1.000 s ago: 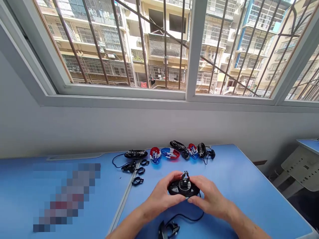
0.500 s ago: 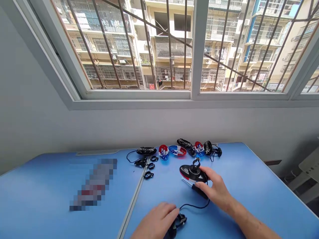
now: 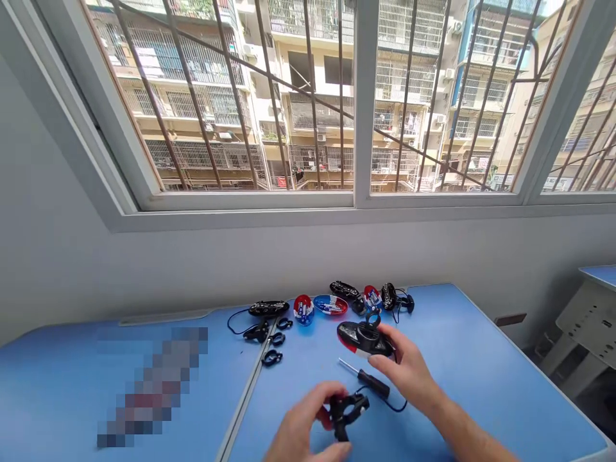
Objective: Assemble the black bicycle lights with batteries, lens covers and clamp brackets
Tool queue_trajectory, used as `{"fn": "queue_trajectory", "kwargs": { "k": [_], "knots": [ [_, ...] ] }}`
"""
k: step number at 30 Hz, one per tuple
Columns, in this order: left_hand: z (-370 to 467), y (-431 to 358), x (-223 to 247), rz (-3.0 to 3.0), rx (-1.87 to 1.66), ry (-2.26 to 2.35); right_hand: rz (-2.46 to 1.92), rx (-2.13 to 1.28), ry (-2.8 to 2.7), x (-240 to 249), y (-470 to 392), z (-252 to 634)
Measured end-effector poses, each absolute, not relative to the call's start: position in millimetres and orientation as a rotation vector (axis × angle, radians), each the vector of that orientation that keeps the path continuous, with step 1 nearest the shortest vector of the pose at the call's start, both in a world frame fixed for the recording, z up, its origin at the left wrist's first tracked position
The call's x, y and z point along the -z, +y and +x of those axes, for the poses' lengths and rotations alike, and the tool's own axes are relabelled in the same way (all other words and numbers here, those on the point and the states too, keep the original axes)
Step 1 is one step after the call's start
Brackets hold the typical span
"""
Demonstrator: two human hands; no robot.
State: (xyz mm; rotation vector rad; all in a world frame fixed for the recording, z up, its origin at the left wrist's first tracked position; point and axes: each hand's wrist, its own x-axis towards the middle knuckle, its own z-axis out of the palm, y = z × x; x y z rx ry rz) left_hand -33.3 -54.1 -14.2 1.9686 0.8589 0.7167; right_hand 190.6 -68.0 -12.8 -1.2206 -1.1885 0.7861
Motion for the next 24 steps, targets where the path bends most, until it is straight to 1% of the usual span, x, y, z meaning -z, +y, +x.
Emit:
{"fn": "queue_trajectory", "kwargs": {
  "k": [5, 11, 16, 21, 24],
  "knots": [
    [22.2, -30.3, -10.6, 2.054, -0.817, 0.861, -1.083, -0.795, -1.142, -6.0, -65.5, 210.9],
    [65.4, -7.5, -1.3, 1.905, -0.952, 0.783, -1.047, -0.78, -1.175, -8.2, -61.5, 221.8],
    [72.1, 5.4, 7.2, 1.719, -0.998, 0.74, -1.118, -0.834, -1.153, 5.1, -54.7, 220.8],
    [68.2, 4.4, 12.2, 1.584, -0.954, 0.642, -1.099, -0.89, -1.128, 15.8, -50.6, 218.2],
    [65.8, 4.2, 16.6, 1.553, -0.945, 0.605, -1.084, -0.994, -1.066, 17.3, -49.6, 215.8]
  ]
}}
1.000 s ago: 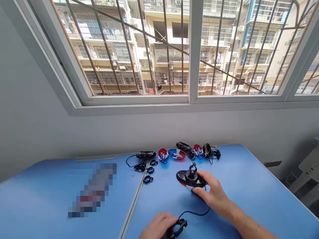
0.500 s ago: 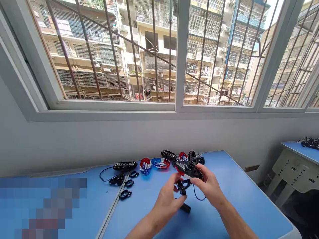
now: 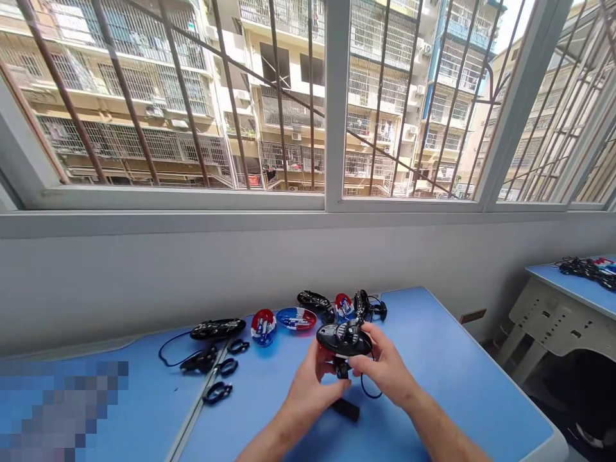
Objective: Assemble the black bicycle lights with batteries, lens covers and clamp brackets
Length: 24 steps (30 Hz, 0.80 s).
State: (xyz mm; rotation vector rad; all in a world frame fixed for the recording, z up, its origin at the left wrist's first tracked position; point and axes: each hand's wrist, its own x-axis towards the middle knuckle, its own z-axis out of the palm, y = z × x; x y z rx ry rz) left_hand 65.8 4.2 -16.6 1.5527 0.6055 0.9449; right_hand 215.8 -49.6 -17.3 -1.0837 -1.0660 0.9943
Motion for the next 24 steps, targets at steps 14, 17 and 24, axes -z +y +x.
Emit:
{"fn": "queue_trajectory", "kwargs": {
  "k": [14, 17, 24],
  "knots": [
    [61.8, 12.1, 33.2, 1.649, -0.993, 0.631, -1.006, -1.124, -1.026, 10.9, -50.6, 209.8],
    [62.1, 12.4, 36.7, 1.669, -1.016, 0.616, -1.011, -1.124, -0.975, 14.3, -49.4, 209.5],
    [56.3, 5.2, 46.8, 1.875, -0.971, 0.706, -1.081, -1.089, -0.873, 4.1, -51.9, 226.7]
  ]
}}
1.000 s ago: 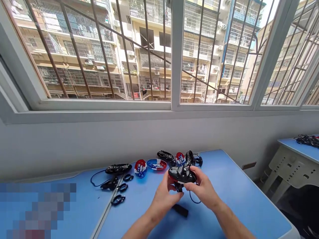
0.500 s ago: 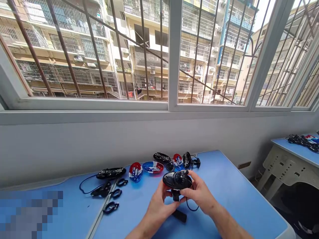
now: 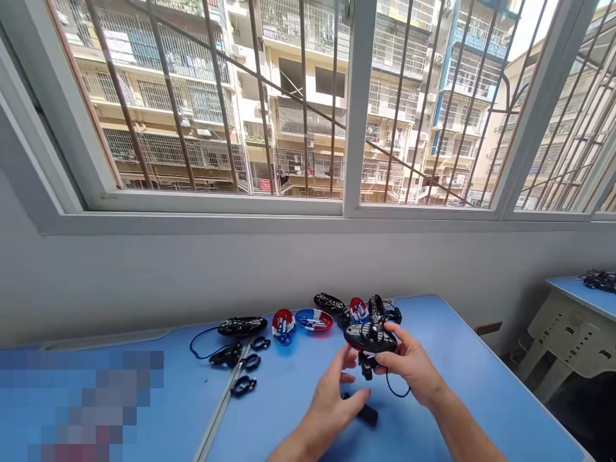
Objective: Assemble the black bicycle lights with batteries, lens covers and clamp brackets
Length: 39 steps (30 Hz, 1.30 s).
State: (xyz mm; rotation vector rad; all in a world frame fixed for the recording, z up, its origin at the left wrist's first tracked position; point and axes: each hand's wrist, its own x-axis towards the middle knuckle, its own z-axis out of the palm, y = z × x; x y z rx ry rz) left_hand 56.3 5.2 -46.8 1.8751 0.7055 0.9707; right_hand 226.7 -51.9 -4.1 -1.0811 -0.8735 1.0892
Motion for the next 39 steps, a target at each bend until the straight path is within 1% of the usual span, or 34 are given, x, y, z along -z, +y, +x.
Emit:
{"fn": "queue_trajectory", "kwargs": {
  "k": [3, 7, 9, 13, 19, 28, 39],
  "knots": [
    [52.2, -0.2, 46.5, 2.097, -1.007, 0.695, -1.147, -1.012, -0.913, -10.3, -58.9, 249.3],
    [48.4, -3.5, 41.5, 2.392, -1.081, 0.553, -1.279, -0.747, -0.892, -16.5, -65.4, 292.0],
    [47.8, -3.7, 39.1, 2.49, -1.025, 0.537, -1.383, -0.529, -0.89, -9.7, -62.9, 313.4],
    [47.9, -2.5, 40.4, 2.59, -0.957, 0.533, -1.491, -0.308, -0.855, 15.8, -47.3, 344.8],
    [49.8, 3.5, 56.3, 2.611, -1.04, 0.522, -1.647, -0.009, -0.858, 42.4, -19.9, 362.7],
    [48.4, 10.8, 67.6, 2.668, -0.985, 0.49, -1.762, 0.146, -1.005, 49.7, -0.2, 365.5],
    [49.5, 11.3, 69.1, 2.681, -1.003, 0.438, -1.936, 0.281, -1.114, 64.8, -19.0, 356.9]
  ]
}}
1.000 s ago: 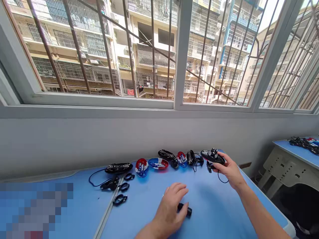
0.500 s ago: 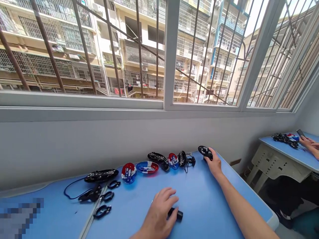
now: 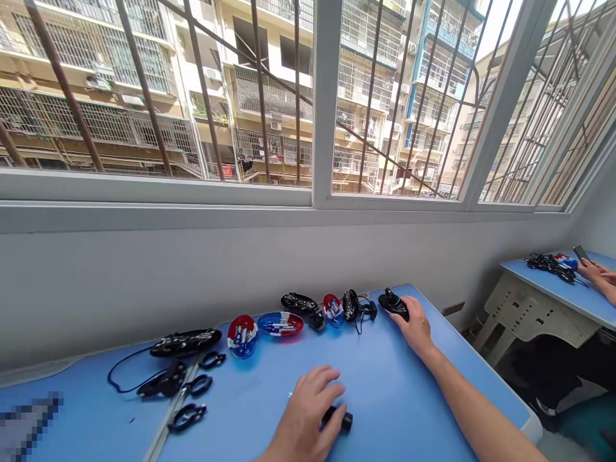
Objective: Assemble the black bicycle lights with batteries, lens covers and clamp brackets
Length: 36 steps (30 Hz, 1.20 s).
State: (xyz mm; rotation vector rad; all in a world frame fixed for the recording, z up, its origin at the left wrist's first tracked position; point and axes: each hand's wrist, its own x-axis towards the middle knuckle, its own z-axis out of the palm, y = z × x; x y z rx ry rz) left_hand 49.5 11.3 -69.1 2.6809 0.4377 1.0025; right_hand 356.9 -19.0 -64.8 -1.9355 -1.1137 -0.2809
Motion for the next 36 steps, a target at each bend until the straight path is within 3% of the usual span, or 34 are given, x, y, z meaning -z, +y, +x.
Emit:
{"fn": "queue_trajectory", "kwargs": {
  "k": [17, 36],
  "knots": [
    [49.6, 11.2, 71.2, 2.701, -1.062, 0.405, -2.223, 0.426, -1.205, 64.9, -23.6, 338.4],
    [48.0, 9.1, 69.9, 2.659, -1.042, 0.46, -2.191, 0.327, -1.324, 57.3, -28.3, 351.1]
  ]
}}
